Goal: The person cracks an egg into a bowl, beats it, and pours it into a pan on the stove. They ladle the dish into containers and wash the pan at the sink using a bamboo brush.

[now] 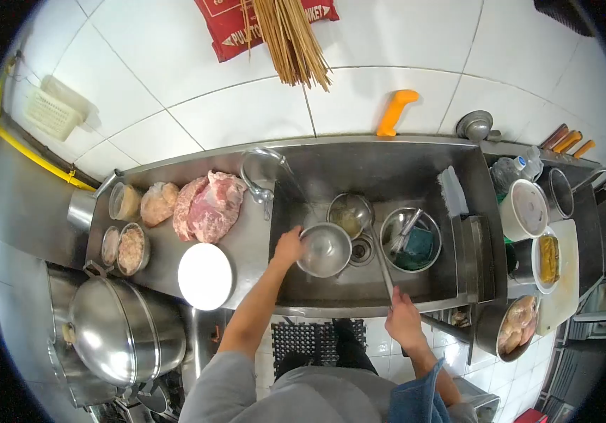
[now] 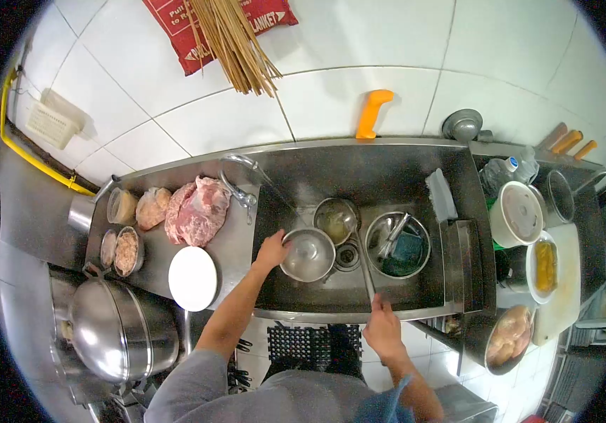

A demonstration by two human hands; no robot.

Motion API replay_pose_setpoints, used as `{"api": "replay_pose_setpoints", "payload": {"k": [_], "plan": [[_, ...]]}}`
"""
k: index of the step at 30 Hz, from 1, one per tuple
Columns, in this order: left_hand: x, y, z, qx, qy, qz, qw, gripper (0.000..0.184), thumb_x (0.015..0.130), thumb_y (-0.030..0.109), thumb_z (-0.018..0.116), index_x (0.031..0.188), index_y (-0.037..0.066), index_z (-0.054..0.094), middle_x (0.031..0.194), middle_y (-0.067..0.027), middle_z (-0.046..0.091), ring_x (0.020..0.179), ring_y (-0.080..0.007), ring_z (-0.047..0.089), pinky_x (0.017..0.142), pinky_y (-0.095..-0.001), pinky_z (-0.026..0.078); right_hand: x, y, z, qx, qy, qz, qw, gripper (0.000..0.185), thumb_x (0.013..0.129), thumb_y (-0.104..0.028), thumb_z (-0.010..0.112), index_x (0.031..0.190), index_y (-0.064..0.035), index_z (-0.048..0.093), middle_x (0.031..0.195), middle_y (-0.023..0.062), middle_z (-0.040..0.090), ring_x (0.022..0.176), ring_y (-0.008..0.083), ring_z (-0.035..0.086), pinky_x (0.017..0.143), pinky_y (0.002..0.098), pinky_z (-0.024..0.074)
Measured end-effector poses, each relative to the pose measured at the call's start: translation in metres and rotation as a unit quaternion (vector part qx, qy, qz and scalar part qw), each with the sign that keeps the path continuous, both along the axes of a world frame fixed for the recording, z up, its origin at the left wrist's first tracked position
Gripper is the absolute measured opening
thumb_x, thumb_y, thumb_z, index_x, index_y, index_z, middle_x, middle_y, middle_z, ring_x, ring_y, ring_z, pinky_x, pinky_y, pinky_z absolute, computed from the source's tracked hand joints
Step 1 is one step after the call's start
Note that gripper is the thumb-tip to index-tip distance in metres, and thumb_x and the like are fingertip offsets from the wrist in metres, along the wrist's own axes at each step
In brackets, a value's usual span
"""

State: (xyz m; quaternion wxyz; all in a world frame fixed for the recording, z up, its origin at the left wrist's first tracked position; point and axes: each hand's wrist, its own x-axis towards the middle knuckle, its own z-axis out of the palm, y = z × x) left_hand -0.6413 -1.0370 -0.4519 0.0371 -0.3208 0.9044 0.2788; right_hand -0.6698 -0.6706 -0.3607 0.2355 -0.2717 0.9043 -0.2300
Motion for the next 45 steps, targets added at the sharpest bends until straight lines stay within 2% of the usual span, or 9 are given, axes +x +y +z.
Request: {"api": "replay_pose_setpoints", "payload": {"k": [9,13,17,20,23,27,31,40,45], "plan": [[-0.076,-0.012,-0.1,0.182,0.128,0.161,0.962,0.054,0.079,0.027,0.064,0.123,-0.003,0.054,0.116,-0.0288,0.06,0.103,-0.0383,0.063,0.091,-0.0433,0.048,0.007,0.07,0.06,-0.126,0.039,-0.049,0.99,0.066,0.075,-0.002,0.066,0.137,-0.0007,0.042,0.1,0.02,0.061,0.083,0.0343,0.063,0.071,0.0375,0.0521],[-0.074,-0.002,-0.131,0.143,0.084,0.292,0.942,0.049,0.079,0.025,0.066,0.115,-0.006,0.057,0.102,-0.0253,0.065,0.088,-0.0345,0.068,0.078,-0.0435,0.052,0.007,0.096,0.079,-0.137,-0.08,-0.153,0.975,0.063,0.075,0.0,0.069,0.134,-0.0012,0.049,0.099,0.015,0.063,0.084,0.0206,0.063,0.071,0.0295,0.0507],[-0.04,-0.036,-0.205,0.064,0.061,0.341,0.936,0.042,0.08,0.022,0.065,0.107,-0.01,0.06,0.09,-0.0234,0.069,0.072,-0.0329,0.07,0.064,-0.0429,0.054,0.016,0.076,0.072,-0.197,-0.287,-0.213,0.913,0.058,0.083,0.002,0.064,0.137,-0.0033,0.046,0.076,0.0029,0.057,0.054,0.0082,0.051,0.048,0.0228,0.0428],[-0.023,-0.018,-0.073,0.292,-0.001,0.353,0.889,0.05,0.082,0.026,0.066,0.114,-0.011,0.057,0.094,-0.0218,0.068,0.078,-0.0294,0.069,0.07,-0.0381,0.055,-0.001,0.032,0.074,-0.282,-0.485,-0.168,0.811,0.054,0.087,-0.004,0.064,0.138,-0.0029,0.046,0.079,0.0019,0.056,0.062,0.0095,0.054,0.052,0.0248,0.0451],[0.022,0.004,-0.084,0.019,0.092,0.264,0.96,0.055,0.087,0.03,0.064,0.122,-0.009,0.053,0.099,-0.0173,0.067,0.081,-0.0212,0.065,0.072,-0.0327,0.052,-0.008,-0.005,0.053,-0.324,-0.604,-0.176,0.707,0.052,0.088,0.0,0.061,0.139,-0.0045,0.046,0.073,-0.0006,0.05,0.058,0.0071,0.048,0.047,0.0232,0.0388],[0.058,0.012,-0.107,0.207,0.22,0.257,0.918,0.047,0.094,0.028,0.057,0.126,-0.006,0.053,0.101,-0.0129,0.067,0.081,-0.0143,0.062,0.07,-0.0291,0.05,-0.011,-0.011,0.081,-0.275,-0.578,-0.171,0.749,0.045,0.088,0.002,0.06,0.131,-0.0009,0.049,0.073,-0.0013,0.047,0.057,0.0072,0.046,0.046,0.0224,0.0367],[0.017,0.033,-0.016,0.287,0.242,0.276,0.885,0.048,0.092,0.035,0.059,0.115,-0.007,0.06,0.083,-0.0103,0.069,0.07,-0.0128,0.063,0.063,-0.0295,0.05,-0.01,-0.004,0.095,-0.262,-0.544,-0.153,0.782,0.045,0.088,0.001,0.06,0.132,-0.0005,0.049,0.073,-0.0005,0.049,0.056,0.0073,0.046,0.046,0.0228,0.038],[-0.055,0.004,0.0,-0.013,0.224,0.131,0.966,0.031,0.086,0.034,0.063,0.091,0.004,0.07,0.084,-0.0222,0.066,0.077,-0.0427,0.063,0.069,-0.0432,0.051,0.003,0.019,0.097,-0.204,-0.451,-0.099,0.863,0.062,0.089,-0.003,0.062,0.145,-0.0054,0.035,0.065,0.0006,0.053,0.05,0.0074,0.05,0.044,0.0243,0.0429],[-0.072,-0.01,0.05,-0.1,0.124,0.031,0.987,0.035,0.087,0.04,0.063,0.093,0.007,0.073,0.086,-0.0216,0.067,0.082,-0.0415,0.063,0.074,-0.0457,0.051,-0.008,0.034,0.085,-0.212,-0.503,-0.094,0.833,0.063,0.088,-0.005,0.064,0.145,-0.0086,0.037,0.062,-0.0009,0.049,0.049,0.0061,0.047,0.043,0.0249,0.0418]]}}
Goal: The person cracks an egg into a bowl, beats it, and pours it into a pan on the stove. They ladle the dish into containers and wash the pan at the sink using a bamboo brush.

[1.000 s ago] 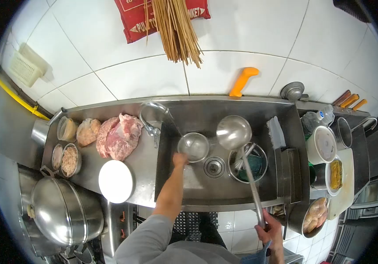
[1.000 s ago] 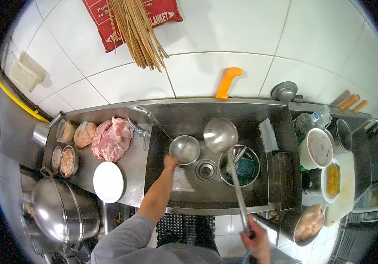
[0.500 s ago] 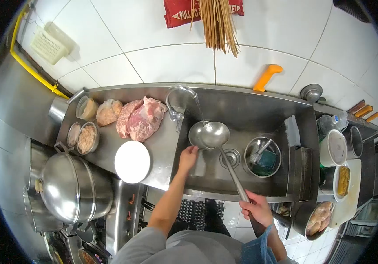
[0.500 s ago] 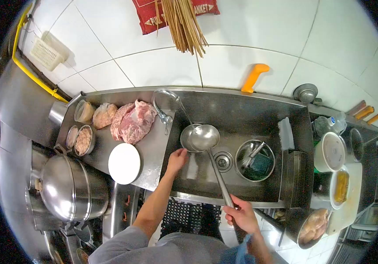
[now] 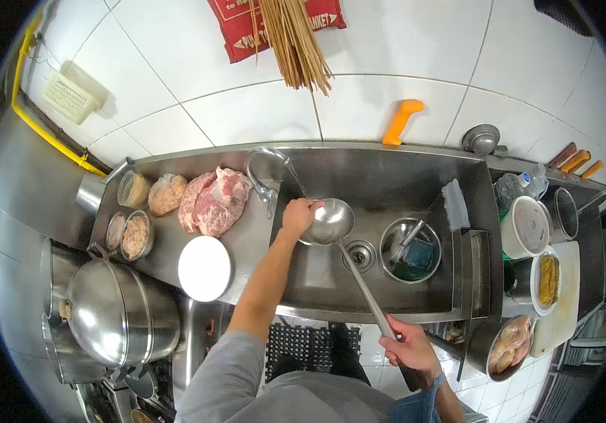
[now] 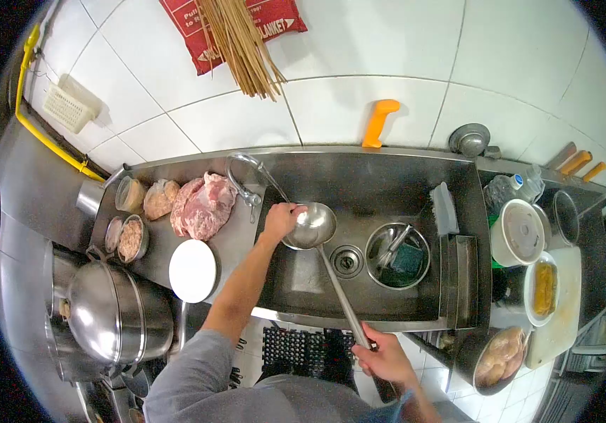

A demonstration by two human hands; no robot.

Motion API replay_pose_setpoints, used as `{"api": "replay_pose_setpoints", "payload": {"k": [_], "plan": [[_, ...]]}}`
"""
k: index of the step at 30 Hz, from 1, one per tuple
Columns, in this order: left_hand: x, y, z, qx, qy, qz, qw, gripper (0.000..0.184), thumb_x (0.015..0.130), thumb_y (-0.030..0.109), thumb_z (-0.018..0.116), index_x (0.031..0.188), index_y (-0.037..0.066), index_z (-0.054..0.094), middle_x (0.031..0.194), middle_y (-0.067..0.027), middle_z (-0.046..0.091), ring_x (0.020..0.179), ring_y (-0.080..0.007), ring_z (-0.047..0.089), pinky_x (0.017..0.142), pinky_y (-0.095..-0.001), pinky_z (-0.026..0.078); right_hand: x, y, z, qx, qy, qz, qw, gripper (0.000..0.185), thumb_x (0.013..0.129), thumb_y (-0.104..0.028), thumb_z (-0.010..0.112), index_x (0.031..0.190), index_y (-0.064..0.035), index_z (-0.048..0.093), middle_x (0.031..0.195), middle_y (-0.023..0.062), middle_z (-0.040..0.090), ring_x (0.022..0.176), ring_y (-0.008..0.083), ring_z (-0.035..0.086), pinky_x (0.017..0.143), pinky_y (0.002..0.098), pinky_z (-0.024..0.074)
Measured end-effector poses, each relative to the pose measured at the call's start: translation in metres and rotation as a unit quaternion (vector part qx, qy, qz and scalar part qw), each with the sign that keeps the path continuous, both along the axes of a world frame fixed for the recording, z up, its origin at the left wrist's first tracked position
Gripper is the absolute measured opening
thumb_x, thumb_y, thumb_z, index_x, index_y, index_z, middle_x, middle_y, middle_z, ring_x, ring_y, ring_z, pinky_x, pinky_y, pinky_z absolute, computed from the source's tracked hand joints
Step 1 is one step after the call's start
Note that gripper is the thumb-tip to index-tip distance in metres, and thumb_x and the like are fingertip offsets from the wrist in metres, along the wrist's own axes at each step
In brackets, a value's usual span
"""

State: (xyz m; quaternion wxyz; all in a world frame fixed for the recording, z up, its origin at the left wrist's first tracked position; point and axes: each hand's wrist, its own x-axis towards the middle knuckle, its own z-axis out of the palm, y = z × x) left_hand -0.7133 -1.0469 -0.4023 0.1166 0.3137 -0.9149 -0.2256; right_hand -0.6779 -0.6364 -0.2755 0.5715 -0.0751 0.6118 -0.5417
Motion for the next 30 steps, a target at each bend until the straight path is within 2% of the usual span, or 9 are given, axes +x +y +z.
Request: {"api": "replay_pose_setpoints", "payload": {"k": [3,4,6,9,16,20,23,26,30], "plan": [[-0.01,-0.018,0.012,0.005,0.001,-0.074,0.997,0.032,0.087,0.039,0.063,0.093,0.01,0.074,0.093,-0.0166,0.069,0.088,-0.0366,0.065,0.078,-0.0425,0.052,-0.002,-0.001,-0.015,0.029,0.059,0.03,0.997,0.067,0.085,-0.007,0.066,0.145,-0.0097,0.037,0.067,0.0038,0.055,0.055,0.0116,0.055,0.048,0.0301,0.0462],[-0.013,-0.021,0.024,0.007,0.031,-0.111,0.993,0.031,0.087,0.038,0.064,0.094,0.009,0.074,0.09,-0.0166,0.069,0.085,-0.0348,0.066,0.077,-0.0405,0.052,0.0,-0.005,-0.028,0.013,0.198,0.044,0.979,0.068,0.083,-0.007,0.066,0.145,-0.0101,0.039,0.071,0.0055,0.057,0.059,0.0152,0.058,0.051,0.0328,0.0475],[-0.011,-0.025,0.046,0.014,0.089,-0.18,0.98,0.031,0.087,0.036,0.065,0.098,0.008,0.073,0.085,-0.0166,0.07,0.079,-0.0311,0.068,0.075,-0.0364,0.052,0.008,-0.012,-0.054,-0.017,0.46,0.073,0.885,0.07,0.078,-0.006,0.067,0.143,-0.0107,0.041,0.08,0.0091,0.059,0.068,0.0223,0.062,0.057,0.038,0.0501],[0.0,-0.033,0.066,0.179,0.077,-0.128,0.972,0.028,0.087,0.032,0.067,0.097,0.006,0.073,0.08,-0.0123,0.071,0.075,-0.0203,0.067,0.073,-0.0314,0.051,0.009,-0.025,-0.057,0.075,0.558,0.119,0.818,0.061,0.074,-0.002,0.063,0.133,-0.0129,0.054,0.093,0.0112,0.059,0.075,0.0285,0.062,0.069,0.0385,0.0499],[0.012,-0.038,0.066,0.181,0.082,-0.098,0.975,0.021,0.084,0.023,0.069,0.087,0.003,0.072,0.07,-0.0048,0.071,0.067,-0.0133,0.067,0.063,-0.0279,0.052,0.01,-0.038,-0.079,0.048,0.692,0.138,0.707,0.061,0.07,-0.004,0.066,0.13,-0.013,0.058,0.09,0.009,0.053,0.061,0.0282,0.06,0.057,0.0421,0.0496],[0.007,-0.013,0.118,0.255,0.048,0.011,0.966,0.022,0.083,0.023,0.071,0.086,0.001,0.072,0.071,-0.0087,0.071,0.068,-0.0119,0.068,0.064,-0.0292,0.054,0.016,-0.043,-0.081,0.027,0.704,0.119,0.7,0.061,0.069,-0.002,0.066,0.128,-0.0136,0.059,0.089,0.0083,0.053,0.06,0.0285,0.059,0.056,0.0416,0.0491],[-0.012,-0.033,0.076,0.359,0.189,-0.046,0.913,0.025,0.081,0.023,0.073,0.085,-0.001,0.072,0.073,-0.0117,0.071,0.066,-0.0123,0.068,0.065,-0.0286,0.054,0.023,-0.041,-0.076,0.043,0.708,0.119,0.695,0.061,0.069,-0.002,0.066,0.128,-0.0142,0.059,0.089,0.0079,0.054,0.06,0.0292,0.058,0.056,0.0412,0.0489],[-0.004,-0.02,0.127,0.246,0.011,-0.011,0.969,0.025,0.08,0.022,0.074,0.086,-0.003,0.072,0.076,-0.0135,0.071,0.066,-0.013,0.068,0.065,-0.028,0.054,0.023,-0.042,-0.075,0.057,0.705,0.123,0.696,0.062,0.068,-0.002,0.067,0.129,-0.0137,0.058,0.09,0.0081,0.054,0.063,0.0296,0.059,0.058,0.0406,0.0495],[-0.025,-0.034,0.085,0.252,0.15,-0.039,0.955,0.024,0.081,0.024,0.073,0.084,0.001,0.073,0.072,-0.0098,0.071,0.068,-0.0149,0.069,0.066,-0.0299,0.054,0.033,-0.04,-0.077,0.075,0.693,0.093,0.711,0.064,0.069,-0.004,0.069,0.131,-0.0083,0.054,0.094,0.0094,0.055,0.068,0.0311,0.061,0.062,0.0406,0.0509]]}}
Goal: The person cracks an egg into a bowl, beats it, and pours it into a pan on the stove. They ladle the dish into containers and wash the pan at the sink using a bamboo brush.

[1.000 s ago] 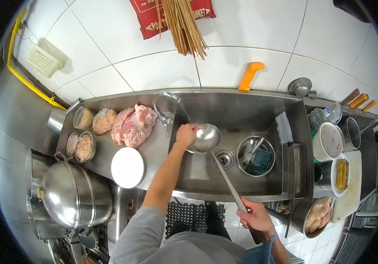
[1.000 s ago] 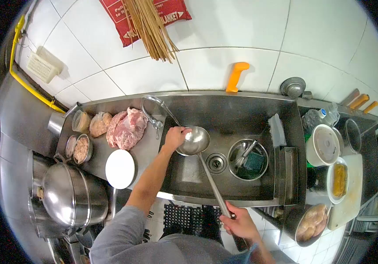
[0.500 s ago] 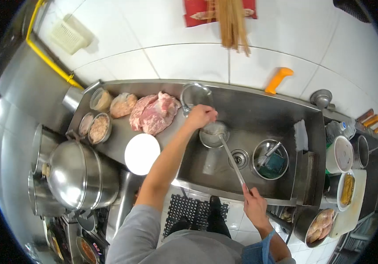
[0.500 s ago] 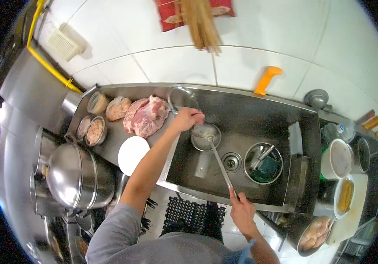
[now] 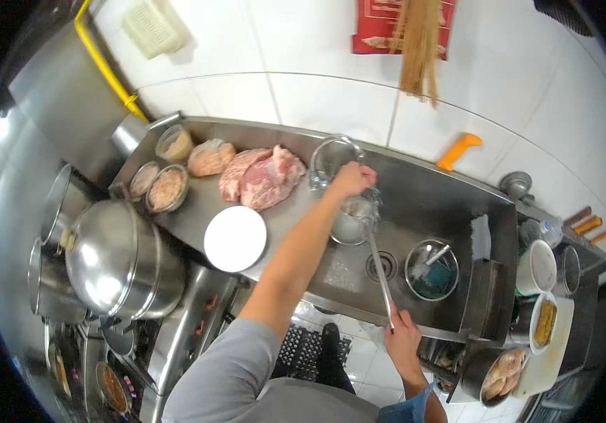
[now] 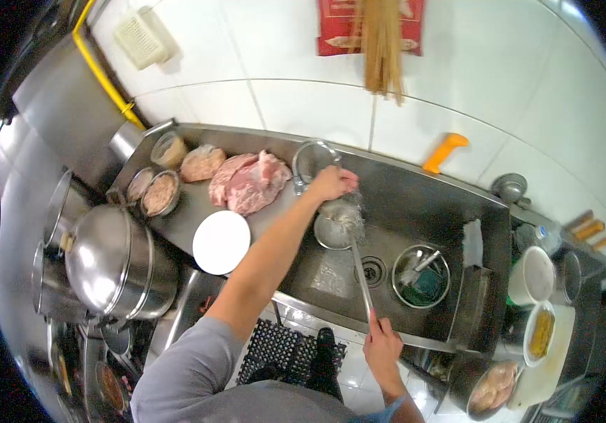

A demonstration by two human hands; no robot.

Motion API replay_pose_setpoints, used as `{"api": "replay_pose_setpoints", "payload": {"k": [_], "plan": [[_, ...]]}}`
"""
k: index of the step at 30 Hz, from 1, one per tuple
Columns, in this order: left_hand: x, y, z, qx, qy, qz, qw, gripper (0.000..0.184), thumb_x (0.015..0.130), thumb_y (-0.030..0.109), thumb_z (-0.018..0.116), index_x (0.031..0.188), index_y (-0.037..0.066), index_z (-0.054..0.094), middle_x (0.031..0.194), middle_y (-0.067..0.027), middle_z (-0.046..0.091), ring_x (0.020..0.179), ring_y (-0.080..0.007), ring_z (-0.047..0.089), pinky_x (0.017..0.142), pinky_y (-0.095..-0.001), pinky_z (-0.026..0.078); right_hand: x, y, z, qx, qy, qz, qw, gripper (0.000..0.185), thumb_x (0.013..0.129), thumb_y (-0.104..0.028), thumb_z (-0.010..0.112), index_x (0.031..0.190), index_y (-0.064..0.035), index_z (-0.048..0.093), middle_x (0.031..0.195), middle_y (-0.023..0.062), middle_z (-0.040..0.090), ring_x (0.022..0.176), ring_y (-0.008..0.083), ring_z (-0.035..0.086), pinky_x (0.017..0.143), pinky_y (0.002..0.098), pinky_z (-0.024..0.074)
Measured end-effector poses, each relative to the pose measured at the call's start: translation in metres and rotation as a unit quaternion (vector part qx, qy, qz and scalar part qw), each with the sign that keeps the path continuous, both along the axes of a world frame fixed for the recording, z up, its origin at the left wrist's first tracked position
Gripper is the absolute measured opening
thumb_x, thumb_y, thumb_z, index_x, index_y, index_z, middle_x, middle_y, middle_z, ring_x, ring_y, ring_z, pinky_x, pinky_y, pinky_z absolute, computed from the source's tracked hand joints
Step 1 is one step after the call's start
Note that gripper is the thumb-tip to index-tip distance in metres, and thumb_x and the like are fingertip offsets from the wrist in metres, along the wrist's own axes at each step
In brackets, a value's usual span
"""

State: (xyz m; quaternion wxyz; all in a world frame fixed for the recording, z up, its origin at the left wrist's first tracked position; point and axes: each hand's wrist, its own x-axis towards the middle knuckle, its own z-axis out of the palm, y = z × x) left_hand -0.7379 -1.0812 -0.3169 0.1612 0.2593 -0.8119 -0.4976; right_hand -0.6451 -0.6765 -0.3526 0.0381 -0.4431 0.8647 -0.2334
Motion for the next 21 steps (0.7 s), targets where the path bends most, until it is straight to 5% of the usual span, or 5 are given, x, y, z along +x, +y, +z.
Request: {"api": "replay_pose_setpoints", "payload": {"k": [6,11,13,18,21], "plan": [[0.073,0.046,0.044,0.064,-0.019,0.014,0.998,0.036,0.092,0.036,0.06,0.09,0.002,0.073,0.077,-0.0093,0.071,0.07,-0.0143,0.066,0.07,-0.0295,0.052,0.001,-0.016,-0.013,0.057,-0.03,0.043,0.997,0.066,0.072,-0.005,0.067,0.136,-0.0036,0.047,0.104,0.0147,0.055,0.08,0.0358,0.062,0.07,0.0433,0.0509],[0.253,0.096,-0.019,0.112,0.131,0.055,0.983,0.033,0.099,0.025,0.05,0.12,0.002,0.062,0.094,-0.003,0.069,0.086,-0.0097,0.062,0.082,-0.0285,0.05,0.004,-0.064,-0.021,0.167,-0.076,0.038,0.982,0.063,0.077,-0.008,0.066,0.136,-0.0016,0.044,0.11,0.0216,0.052,0.101,0.0418,0.056,0.086,0.0454,0.0476],[0.355,0.131,-0.051,0.182,0.109,0.125,0.969,0.026,0.097,0.025,0.054,0.103,0.006,0.069,0.088,-0.0007,0.07,0.084,-0.0084,0.061,0.082,-0.0269,0.049,-0.001,-0.069,-0.047,0.137,-0.074,0.078,0.985,0.066,0.08,-0.012,0.067,0.139,0.0003,0.04,0.121,0.0259,0.048,0.115,0.0428,0.047,0.098,0.045,0.0403],[0.602,0.288,-0.128,0.218,-0.101,0.442,0.864,0.035,0.093,0.038,0.058,0.08,0.007,0.07,0.066,-0.0043,0.067,0.063,-0.013,0.062,0.063,-0.0284,0.049,0.013,-0.104,-0.029,0.283,-0.076,0.082,0.953,0.069,0.083,-0.016,0.067,0.14,0.0076,0.036,0.139,0.0284,0.043,0.134,0.0374,0.037,0.111,0.0415,0.0286],[0.726,0.429,-0.195,0.176,-0.249,0.571,0.763,0.034,0.09,0.036,0.055,0.087,0.006,0.07,0.086,-0.011,0.069,0.083,-0.0238,0.066,0.076,-0.0362,0.051,-0.007,-0.11,-0.061,0.193,-0.068,0.11,0.973,0.057,0.087,-0.014,0.063,0.136,0.0076,0.043,0.134,0.023,0.05,0.124,0.0342,0.049,0.105,0.0403,0.0365]]}}
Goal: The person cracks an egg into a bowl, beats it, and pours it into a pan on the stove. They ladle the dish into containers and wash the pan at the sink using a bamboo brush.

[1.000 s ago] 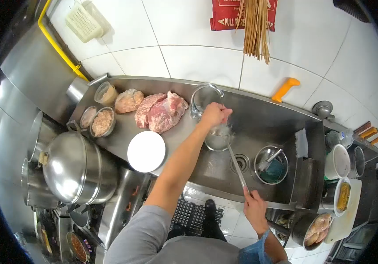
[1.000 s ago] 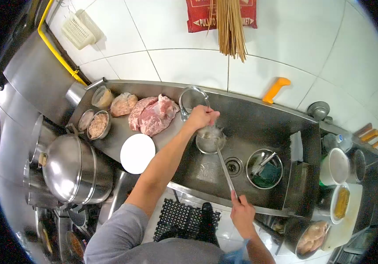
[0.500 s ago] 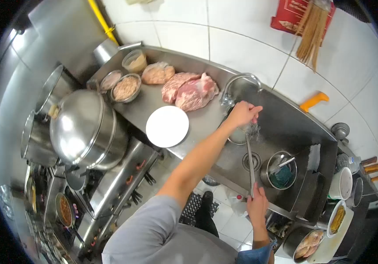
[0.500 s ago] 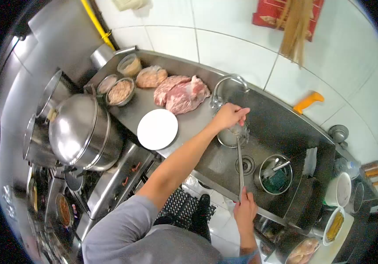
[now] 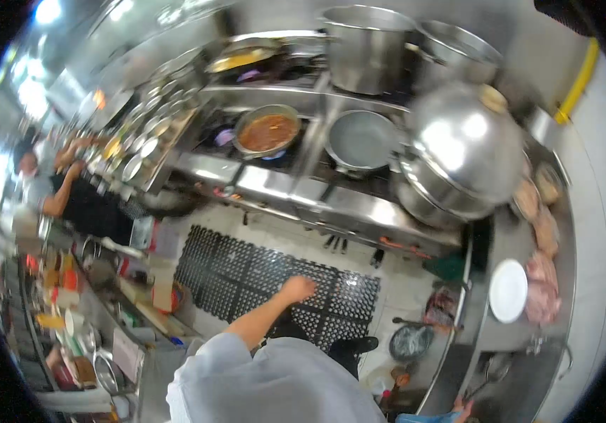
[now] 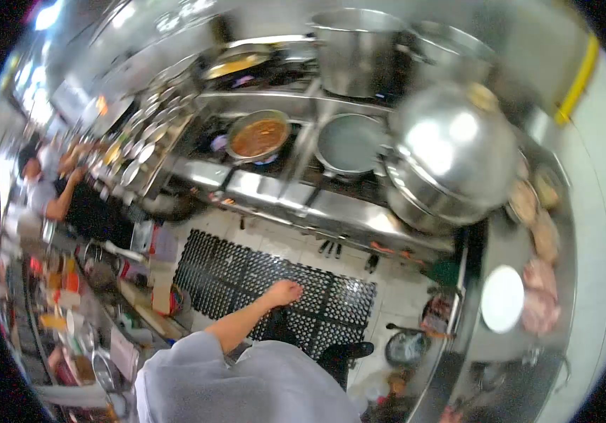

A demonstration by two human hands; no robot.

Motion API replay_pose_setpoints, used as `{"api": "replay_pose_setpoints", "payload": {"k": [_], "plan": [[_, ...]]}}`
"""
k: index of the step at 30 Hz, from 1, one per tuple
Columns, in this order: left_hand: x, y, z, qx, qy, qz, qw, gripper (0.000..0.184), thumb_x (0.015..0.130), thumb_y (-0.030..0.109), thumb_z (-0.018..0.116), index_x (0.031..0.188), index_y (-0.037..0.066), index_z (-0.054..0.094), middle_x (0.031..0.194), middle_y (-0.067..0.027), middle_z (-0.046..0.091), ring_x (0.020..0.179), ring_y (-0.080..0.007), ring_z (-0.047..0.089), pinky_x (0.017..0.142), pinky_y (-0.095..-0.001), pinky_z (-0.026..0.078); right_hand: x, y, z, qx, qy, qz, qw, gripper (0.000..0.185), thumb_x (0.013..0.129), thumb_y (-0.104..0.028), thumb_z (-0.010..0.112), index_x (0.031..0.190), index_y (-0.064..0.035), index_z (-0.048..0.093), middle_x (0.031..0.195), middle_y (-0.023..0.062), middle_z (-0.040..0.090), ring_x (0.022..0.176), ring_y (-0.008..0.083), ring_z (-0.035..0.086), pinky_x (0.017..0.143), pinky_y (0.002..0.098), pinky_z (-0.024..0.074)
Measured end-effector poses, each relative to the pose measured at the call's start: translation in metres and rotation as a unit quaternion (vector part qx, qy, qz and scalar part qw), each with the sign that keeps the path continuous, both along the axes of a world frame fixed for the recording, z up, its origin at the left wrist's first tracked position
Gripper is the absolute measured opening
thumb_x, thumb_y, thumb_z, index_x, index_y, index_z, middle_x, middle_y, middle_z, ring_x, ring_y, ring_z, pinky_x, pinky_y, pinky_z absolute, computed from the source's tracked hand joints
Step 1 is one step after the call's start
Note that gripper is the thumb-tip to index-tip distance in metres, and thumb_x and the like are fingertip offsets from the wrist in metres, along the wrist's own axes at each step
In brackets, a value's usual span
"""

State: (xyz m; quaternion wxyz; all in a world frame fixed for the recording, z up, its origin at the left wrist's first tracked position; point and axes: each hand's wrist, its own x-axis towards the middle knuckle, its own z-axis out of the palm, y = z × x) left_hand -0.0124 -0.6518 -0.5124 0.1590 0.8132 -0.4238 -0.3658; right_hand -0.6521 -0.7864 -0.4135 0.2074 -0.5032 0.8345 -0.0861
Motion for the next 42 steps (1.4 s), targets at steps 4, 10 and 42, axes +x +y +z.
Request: {"api": "replay_pose_setpoints", "payload": {"k": [4,10,42], "plan": [[0.096,0.237,-0.117,0.219,-0.17,0.152,0.949,0.029,0.087,0.019,0.046,0.09,0.006,0.071,0.097,-0.0167,0.069,0.088,-0.035,0.066,0.082,-0.0471,0.052,0.108,0.017,0.097,0.02,-0.123,-0.125,0.984,0.062,0.087,-0.02,0.066,0.139,0.0034,0.042,0.141,0.0216,0.045,0.128,0.0352,0.044,0.107,0.0432,0.0339],[0.053,0.486,-0.144,0.185,-0.143,0.34,0.911,0.031,0.079,0.032,0.058,0.083,0.005,0.072,0.09,-0.0158,0.07,0.079,-0.0304,0.068,0.077,-0.0423,0.053,0.267,-0.003,0.115,-0.468,0.18,0.292,0.814,0.033,0.088,-0.017,0.063,0.113,0.0033,0.059,0.091,0.0172,0.066,0.081,0.0345,0.064,0.07,0.0402,0.0521],[0.495,0.318,0.043,-0.136,0.077,0.596,0.787,0.011,0.084,0.01,0.067,0.089,0.001,0.068,0.076,-0.008,0.064,0.069,-0.013,0.058,0.066,-0.0271,0.048,1.129,0.131,0.114,0.235,-0.321,0.686,0.609,0.028,0.088,-0.008,0.061,0.116,-0.0067,0.065,0.079,0.0074,0.059,0.064,0.0138,0.054,0.059,0.0266,0.0458]]}}
